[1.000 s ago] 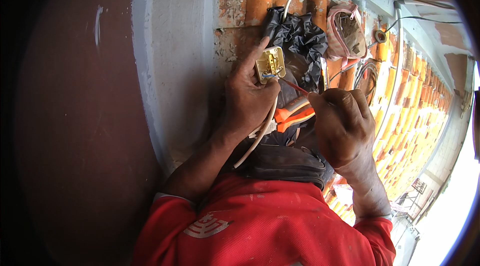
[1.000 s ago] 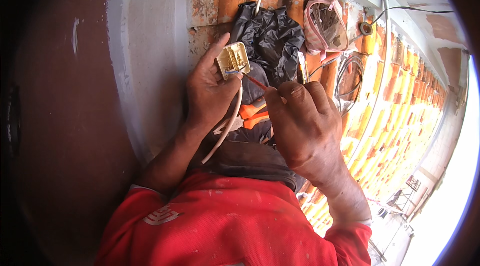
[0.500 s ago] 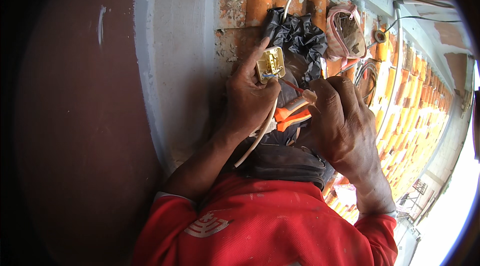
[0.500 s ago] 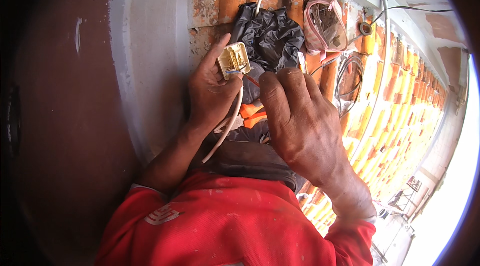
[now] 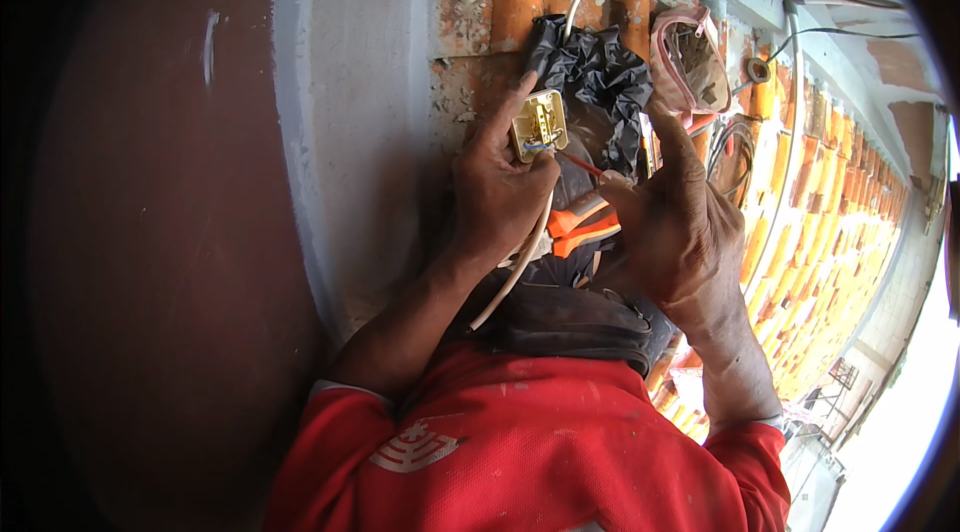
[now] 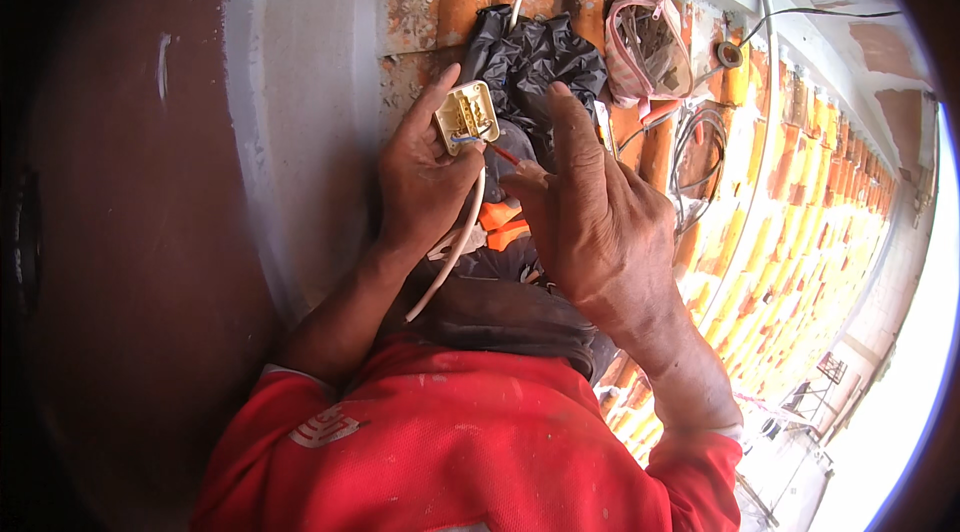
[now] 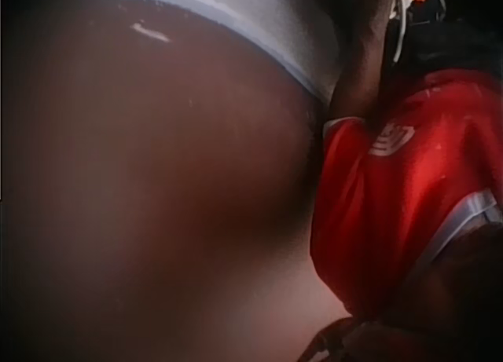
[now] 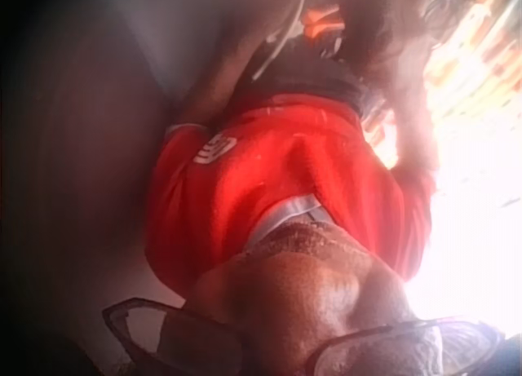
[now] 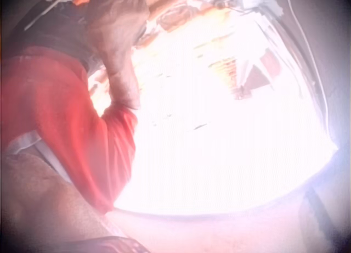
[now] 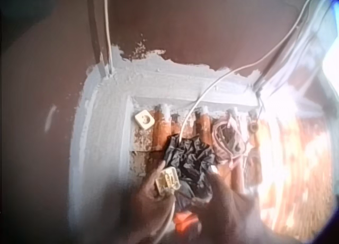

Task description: The person connects wires to a wall socket, secures the connections with a screwdriver, and then strips and prepares additional wiring. The person works on a partially finished wall with exposed brick and conduit.

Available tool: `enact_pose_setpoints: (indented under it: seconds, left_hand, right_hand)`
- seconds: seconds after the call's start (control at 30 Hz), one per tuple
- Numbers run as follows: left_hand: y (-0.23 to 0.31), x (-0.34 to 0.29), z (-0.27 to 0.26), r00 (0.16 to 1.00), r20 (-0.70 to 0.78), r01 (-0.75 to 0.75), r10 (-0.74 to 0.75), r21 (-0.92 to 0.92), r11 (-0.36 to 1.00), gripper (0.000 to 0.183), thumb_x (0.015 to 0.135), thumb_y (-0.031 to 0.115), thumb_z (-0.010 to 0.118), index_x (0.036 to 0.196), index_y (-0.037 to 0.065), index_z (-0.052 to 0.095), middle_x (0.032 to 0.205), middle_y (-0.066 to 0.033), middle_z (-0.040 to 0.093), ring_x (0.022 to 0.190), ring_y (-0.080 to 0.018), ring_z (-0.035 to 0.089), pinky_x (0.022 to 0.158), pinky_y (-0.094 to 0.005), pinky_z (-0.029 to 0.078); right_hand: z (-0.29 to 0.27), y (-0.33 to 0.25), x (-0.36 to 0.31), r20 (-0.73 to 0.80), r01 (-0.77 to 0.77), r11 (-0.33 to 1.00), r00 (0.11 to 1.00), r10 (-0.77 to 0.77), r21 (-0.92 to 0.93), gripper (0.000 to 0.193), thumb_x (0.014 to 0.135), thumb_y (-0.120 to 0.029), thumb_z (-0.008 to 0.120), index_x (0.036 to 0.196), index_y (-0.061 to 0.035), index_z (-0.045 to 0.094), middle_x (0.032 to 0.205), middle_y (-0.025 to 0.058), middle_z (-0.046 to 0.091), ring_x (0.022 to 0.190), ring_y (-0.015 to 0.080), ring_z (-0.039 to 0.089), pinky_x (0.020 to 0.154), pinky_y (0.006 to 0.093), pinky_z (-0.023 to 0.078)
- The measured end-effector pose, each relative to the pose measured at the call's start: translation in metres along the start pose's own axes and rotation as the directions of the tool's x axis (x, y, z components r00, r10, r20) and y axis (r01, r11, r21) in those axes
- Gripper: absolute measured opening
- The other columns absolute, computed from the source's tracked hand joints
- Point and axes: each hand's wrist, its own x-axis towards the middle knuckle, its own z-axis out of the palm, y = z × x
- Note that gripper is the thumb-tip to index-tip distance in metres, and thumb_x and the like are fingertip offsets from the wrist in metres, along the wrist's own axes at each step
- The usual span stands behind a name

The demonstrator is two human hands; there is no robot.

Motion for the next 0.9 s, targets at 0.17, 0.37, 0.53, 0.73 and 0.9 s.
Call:
enact_pose_setpoints:
  seconds: [0.17,0.37,0.53,0.73,0.9]
  left_hand:
    - [-0.002,0.0,-0.003,0.998,0.031,-0.061,0.058,0.116,0.991,0.077,0.096,-0.022,0.056,0.169,-0.008,0.036,0.143,-0.0174,0.064,0.127,-0.0181,0.067,0.107,-0.0294,0.056]
    - [-0.002,-0.001,-0.003,0.998,0.03,-0.051,0.048,0.097,0.994,0.076,0.097,-0.021,0.057,0.169,-0.007,0.036,0.141,-0.016,0.065,0.124,-0.0167,0.067,0.106,-0.0298,0.057]
    - [-0.004,0.0,-0.003,0.998,0.016,-0.06,0.059,0.04,0.997,0.077,0.096,-0.021,0.058,0.169,-0.007,0.037,0.139,-0.015,0.066,0.122,-0.0159,0.068,0.104,-0.0298,0.057]
    - [-0.002,-0.001,-0.003,0.999,0.026,-0.031,0.03,0.021,0.999,0.077,0.096,-0.02,0.059,0.169,-0.007,0.036,0.138,-0.0147,0.066,0.121,-0.0152,0.068,0.103,-0.0294,0.057]
    - [0.0,0.001,-0.004,0.999,0.036,-0.039,0.038,0.011,0.999,0.077,0.097,-0.019,0.059,0.17,-0.006,0.035,0.138,-0.015,0.066,0.121,-0.0157,0.068,0.103,-0.0297,0.058]
  right_hand:
    - [0.006,0.009,-0.003,-0.013,0.121,0.99,0.992,-0.122,-0.07,0.071,0.092,-0.011,0.086,0.155,0.004,0.055,0.105,0.0152,0.076,0.088,0.0317,0.077,0.076,0.0412,0.062]
    - [0.008,0.004,-0.004,-0.051,0.001,0.998,0.999,0.003,0.067,0.066,0.094,-0.011,0.085,0.154,-0.0052,0.059,0.113,0.0165,0.076,0.097,0.031,0.079,0.077,0.0426,0.062]
    - [0.009,0.012,-0.003,-0.003,-0.029,0.998,1.0,0.029,-0.052,0.065,0.093,-0.013,0.088,0.152,-0.0079,0.062,0.101,0.0124,0.075,0.088,0.0276,0.077,0.078,0.0413,0.061]
    - [0.009,0.005,-0.001,-0.027,0.044,0.999,0.999,-0.044,0.009,0.067,0.094,-0.009,0.083,0.154,-0.0014,0.056,0.112,0.0155,0.075,0.095,0.0324,0.077,0.08,0.0432,0.062]
    - [0.005,0.005,0.002,-0.007,0.034,0.999,0.999,-0.034,0.016,0.068,0.095,-0.01,0.082,0.156,0.0004,0.053,0.114,0.0191,0.075,0.094,0.0334,0.078,0.08,0.044,0.062]
